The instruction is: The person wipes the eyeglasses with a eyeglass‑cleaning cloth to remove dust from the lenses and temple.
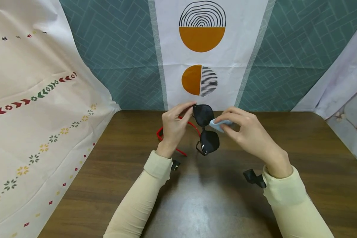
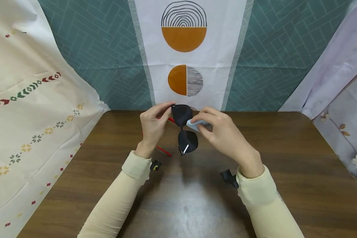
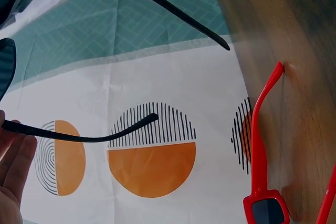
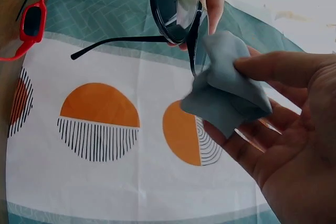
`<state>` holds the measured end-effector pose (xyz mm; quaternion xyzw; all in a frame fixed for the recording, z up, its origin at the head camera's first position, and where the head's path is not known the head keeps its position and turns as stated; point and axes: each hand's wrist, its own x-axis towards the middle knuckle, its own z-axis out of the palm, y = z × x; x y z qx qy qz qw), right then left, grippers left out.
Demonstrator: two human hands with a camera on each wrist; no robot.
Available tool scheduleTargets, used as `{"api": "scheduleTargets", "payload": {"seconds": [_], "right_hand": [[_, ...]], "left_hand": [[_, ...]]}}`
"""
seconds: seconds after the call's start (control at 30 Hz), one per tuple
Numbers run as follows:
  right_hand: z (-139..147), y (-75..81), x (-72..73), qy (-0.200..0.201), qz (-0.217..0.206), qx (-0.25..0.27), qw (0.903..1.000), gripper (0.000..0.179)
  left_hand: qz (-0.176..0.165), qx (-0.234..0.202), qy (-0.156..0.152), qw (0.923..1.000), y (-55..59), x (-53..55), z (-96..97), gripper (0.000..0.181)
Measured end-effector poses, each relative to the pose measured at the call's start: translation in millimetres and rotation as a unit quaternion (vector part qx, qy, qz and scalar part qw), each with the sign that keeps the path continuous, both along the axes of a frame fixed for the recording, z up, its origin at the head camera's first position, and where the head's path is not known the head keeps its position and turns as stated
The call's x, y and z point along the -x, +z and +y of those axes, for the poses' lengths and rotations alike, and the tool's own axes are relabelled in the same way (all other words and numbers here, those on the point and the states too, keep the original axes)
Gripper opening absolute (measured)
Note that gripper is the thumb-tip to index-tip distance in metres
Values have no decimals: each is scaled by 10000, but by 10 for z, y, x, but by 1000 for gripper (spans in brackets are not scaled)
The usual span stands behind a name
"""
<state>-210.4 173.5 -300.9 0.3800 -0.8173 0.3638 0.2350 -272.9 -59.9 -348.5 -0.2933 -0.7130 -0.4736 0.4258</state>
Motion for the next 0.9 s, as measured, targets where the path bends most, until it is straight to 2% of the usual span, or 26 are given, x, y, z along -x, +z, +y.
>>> {"api": "scheduleTargets", "payload": {"seconds": [0.13,0.3,0.47,0.67,0.8,0.9], "right_hand": [[-49,-5,-3,11,291,129,9995,34],[-181,-44,-36,199,638,-112,9977,34],[-249,-80,-49,26,588,-475,9971,29],[-143,-50,-49,-378,427,-620,9965,27],[-79,-20,-52,-581,513,-548,9955,29],[-95,-21,-56,-456,642,-349,9963,30]], "left_hand": [[-42,30,70,10000,-4,-10,-6,17],[-77,87,95,9999,-8,-20,-12,17],[-47,40,33,10000,-23,-15,-12,17],[-20,-81,-41,10000,-23,-12,-5,16],[17,-110,18,9999,-10,-14,-2,16],[25,-72,77,9999,-10,-17,-2,16]]}}
